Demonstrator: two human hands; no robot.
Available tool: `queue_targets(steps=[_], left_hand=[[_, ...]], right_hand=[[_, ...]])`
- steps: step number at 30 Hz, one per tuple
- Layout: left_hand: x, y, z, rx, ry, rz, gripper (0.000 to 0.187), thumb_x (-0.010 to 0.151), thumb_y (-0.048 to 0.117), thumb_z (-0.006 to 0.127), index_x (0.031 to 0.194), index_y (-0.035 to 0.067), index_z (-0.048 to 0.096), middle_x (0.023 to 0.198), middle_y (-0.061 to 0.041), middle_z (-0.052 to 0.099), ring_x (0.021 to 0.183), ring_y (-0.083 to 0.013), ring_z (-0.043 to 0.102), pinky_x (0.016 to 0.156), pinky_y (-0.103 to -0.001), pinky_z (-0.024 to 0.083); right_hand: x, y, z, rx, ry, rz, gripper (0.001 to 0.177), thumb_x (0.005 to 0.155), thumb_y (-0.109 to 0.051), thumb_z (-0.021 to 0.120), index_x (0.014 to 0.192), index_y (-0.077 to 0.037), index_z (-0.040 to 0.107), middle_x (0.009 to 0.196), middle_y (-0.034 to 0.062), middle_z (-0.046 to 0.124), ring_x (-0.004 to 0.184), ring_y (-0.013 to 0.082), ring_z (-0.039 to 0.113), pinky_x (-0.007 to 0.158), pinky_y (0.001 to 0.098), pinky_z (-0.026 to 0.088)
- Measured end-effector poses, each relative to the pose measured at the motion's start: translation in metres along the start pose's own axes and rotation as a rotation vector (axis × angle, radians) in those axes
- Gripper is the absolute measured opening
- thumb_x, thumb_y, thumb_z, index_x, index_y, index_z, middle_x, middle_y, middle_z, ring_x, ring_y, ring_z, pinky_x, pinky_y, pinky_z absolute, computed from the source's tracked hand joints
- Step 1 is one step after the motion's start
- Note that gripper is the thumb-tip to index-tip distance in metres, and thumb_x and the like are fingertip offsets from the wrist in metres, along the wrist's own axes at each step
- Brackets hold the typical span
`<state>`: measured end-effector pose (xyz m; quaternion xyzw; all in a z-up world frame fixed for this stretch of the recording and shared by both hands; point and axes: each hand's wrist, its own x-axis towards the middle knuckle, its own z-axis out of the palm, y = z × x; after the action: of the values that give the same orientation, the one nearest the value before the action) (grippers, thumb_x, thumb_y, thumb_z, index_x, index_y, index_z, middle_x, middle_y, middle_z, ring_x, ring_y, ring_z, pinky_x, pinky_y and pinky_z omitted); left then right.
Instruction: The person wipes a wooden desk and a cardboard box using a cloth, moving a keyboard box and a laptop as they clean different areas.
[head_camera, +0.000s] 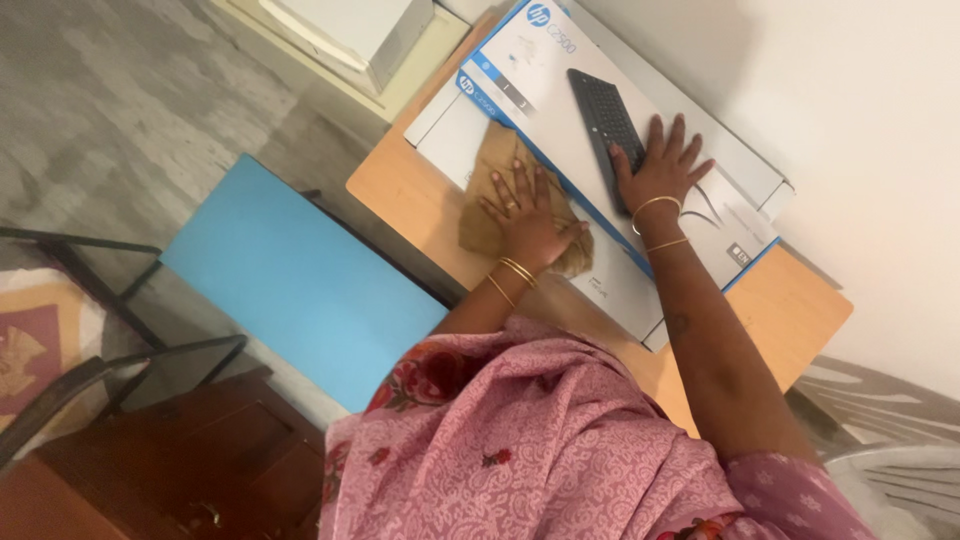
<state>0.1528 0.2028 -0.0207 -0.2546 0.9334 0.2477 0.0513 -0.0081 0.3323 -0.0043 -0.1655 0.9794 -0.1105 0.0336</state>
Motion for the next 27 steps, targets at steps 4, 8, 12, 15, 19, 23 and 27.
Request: queue_targets(steps=[4,8,12,15,19,23,27], left_hand=[[-0.008,0.007,0.012,0.030,0.014,0.025,0.124,0.080,0.083,0.055,0.163,0.004,0.010,0.169,-0.026,-0.010,0.149,-0.0566,-0.019,0.107,-0.083,-0.010],[-0.022,0.017,0.031,0.024,0.040,0.061,0.124,0.079,0.083,0.057,0.163,0.004,0.011,0.169,-0.027,-0.010,0.149,-0.0582,-0.019,0.105,-0.084,-0.009],[-0.047,0.043,0.057,0.034,0.029,0.037,0.128,0.075,0.084,0.059,0.164,0.005,0.010,0.169,-0.025,-0.010,0.149,-0.0562,-0.021,0.105,-0.085,-0.009],[-0.062,0.067,0.074,0.027,0.023,0.007,0.129,0.074,0.084,0.059,0.164,0.006,0.009,0.169,-0.025,-0.011,0.148,-0.0553,-0.023,0.106,-0.084,-0.010],[-0.089,0.103,0.104,0.040,0.074,-0.040,0.126,0.077,0.083,0.058,0.164,0.007,0.008,0.169,-0.023,-0.013,0.149,-0.0534,-0.023,0.108,-0.083,-0.010],[-0.124,0.140,0.132,0.014,0.081,-0.040,0.119,0.084,0.078,0.058,0.164,0.005,0.008,0.169,-0.024,-0.014,0.149,-0.0556,-0.023,0.107,-0.084,-0.009],[-0.156,0.177,0.158,0.034,0.040,-0.074,0.103,0.091,0.056,0.061,0.164,0.005,0.009,0.170,-0.023,-0.011,0.150,-0.0556,-0.017,0.113,-0.080,0.001]], right_hand=[[-0.002,0.016,0.007,0.155,0.110,-0.089,0.084,0.098,-0.070,0.052,0.157,-0.013,0.039,0.169,0.0166,0.021,0.155,0.0442,0.015,0.116,0.0750,0.003],[0.003,0.036,0.023,0.365,0.208,-0.151,0.075,0.101,-0.065,0.056,0.153,-0.012,0.048,0.166,0.0177,0.030,0.156,0.0396,0.024,0.119,0.0739,0.008],[-0.010,0.056,0.035,0.481,0.243,-0.303,0.067,0.106,-0.059,0.056,0.149,-0.007,0.053,0.163,0.0232,0.036,0.153,0.0435,0.029,0.121,0.0657,0.017],[-0.031,0.071,0.029,0.543,0.182,-0.407,0.064,0.106,-0.056,0.059,0.145,-0.004,0.056,0.161,0.0255,0.038,0.149,0.0440,0.034,0.122,0.0535,0.029],[-0.076,0.101,0.005,0.646,0.166,-0.525,0.054,0.106,-0.044,0.059,0.140,-0.002,0.060,0.156,0.0254,0.043,0.144,0.0432,0.041,0.118,0.0498,0.035],[-0.128,0.158,-0.023,0.712,0.213,-0.632,0.044,0.110,-0.034,0.058,0.138,0.000,0.061,0.152,0.0232,0.048,0.141,0.0411,0.046,0.119,0.0481,0.037],[-0.168,0.220,-0.037,0.705,0.319,-0.633,0.035,0.112,-0.029,0.057,0.132,-0.001,0.064,0.146,0.0189,0.054,0.138,0.0361,0.051,0.119,0.0454,0.040]])
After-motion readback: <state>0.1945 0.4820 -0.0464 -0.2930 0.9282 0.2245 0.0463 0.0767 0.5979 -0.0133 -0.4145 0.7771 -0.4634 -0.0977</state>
